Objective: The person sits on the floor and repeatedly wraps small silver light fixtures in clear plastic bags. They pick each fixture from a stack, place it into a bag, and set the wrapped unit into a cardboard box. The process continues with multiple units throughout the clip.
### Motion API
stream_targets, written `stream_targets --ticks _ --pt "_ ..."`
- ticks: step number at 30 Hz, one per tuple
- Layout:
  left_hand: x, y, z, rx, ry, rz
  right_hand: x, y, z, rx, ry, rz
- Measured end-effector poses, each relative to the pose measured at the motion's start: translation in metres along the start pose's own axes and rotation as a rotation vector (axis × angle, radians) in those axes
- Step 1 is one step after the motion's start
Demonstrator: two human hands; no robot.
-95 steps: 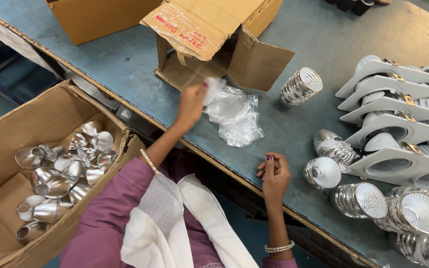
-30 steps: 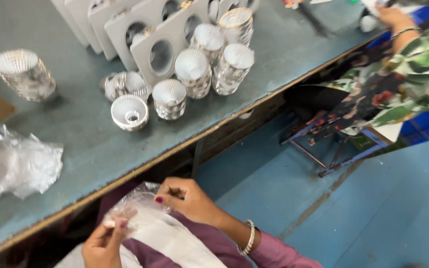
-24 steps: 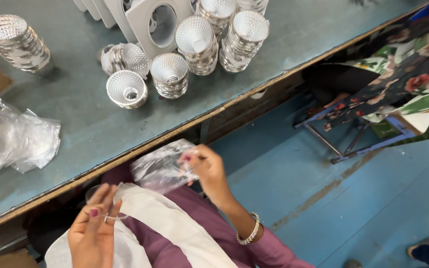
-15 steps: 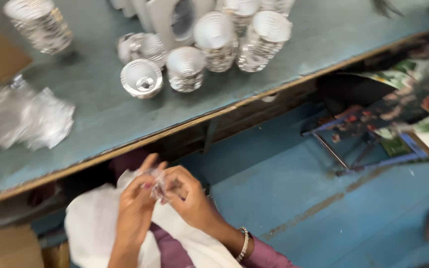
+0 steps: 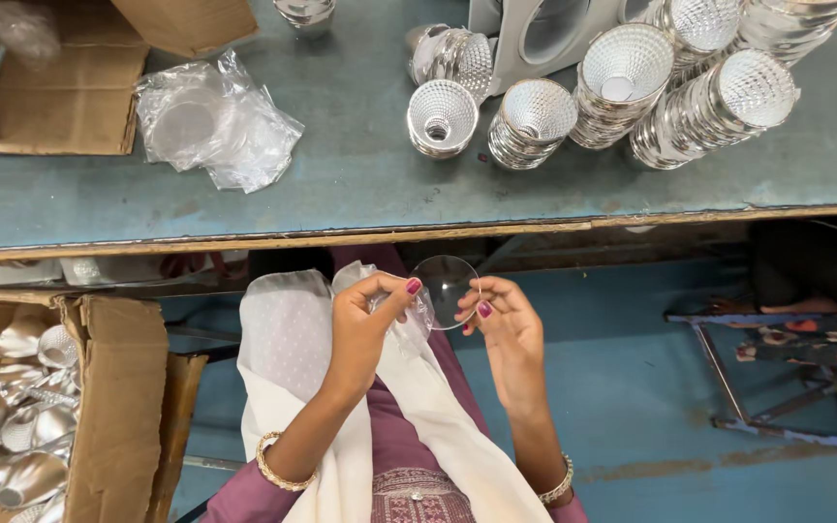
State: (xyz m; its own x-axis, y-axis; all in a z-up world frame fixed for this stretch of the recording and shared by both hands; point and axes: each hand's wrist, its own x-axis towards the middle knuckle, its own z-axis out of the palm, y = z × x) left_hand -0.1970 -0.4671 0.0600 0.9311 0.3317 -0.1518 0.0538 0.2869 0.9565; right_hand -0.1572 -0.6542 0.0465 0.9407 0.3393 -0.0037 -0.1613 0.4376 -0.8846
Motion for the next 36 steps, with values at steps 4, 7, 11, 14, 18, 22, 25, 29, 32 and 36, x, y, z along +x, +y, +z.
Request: stream_targets --ticks 4,7,11,14,18,22,25,29,32,36 --pt "0.001 0.005 -0.007 0.003 -0.013 0.006 0.008 0.003 0.006 -0.118 -0.012 0.04" --pt "0.0 0.004 -0.017 -0.033 -0.052 0.021 0.013 0.018 0.008 -0.23 0.048 0.117" --pt "-0.005 0.004 -0.036 -0.104 -0.063 -0.009 0.024 0.036 0.01 -0.128 0.134 -0.043" --pt "-0.01 0.01 -0.053 -0.114 -0.033 -0.015 0.033 0.033 0.017 0.032 0.136 -0.184" --pt "-0.012 0.015 -0.069 -0.105 -0.013 0.001 0.031 0.012 0.037 0.02 -0.073 0.008" --pt "-0.012 0.017 -0.075 -0.183 -0.035 -0.033 0.028 0.007 0.063 0.296 -0.441 0.159" --pt "-0.013 0.019 -0.077 -0.227 -0.054 -0.034 0.027 0.015 0.076 0.271 -0.441 0.188" --pt "-0.013 0.015 -0.078 -0.229 -0.055 0.02 0.026 0.018 0.078 0.101 -0.44 0.208" --pt "-0.009 0.007 -0.083 -0.47 -0.164 -0.22 0.026 0.014 0.083 0.076 -0.566 0.146" --pt "-0.006 -0.018 -0.076 -0.854 -0.338 -0.526 0.025 0.008 0.1 -0.13 -0.46 0.056"
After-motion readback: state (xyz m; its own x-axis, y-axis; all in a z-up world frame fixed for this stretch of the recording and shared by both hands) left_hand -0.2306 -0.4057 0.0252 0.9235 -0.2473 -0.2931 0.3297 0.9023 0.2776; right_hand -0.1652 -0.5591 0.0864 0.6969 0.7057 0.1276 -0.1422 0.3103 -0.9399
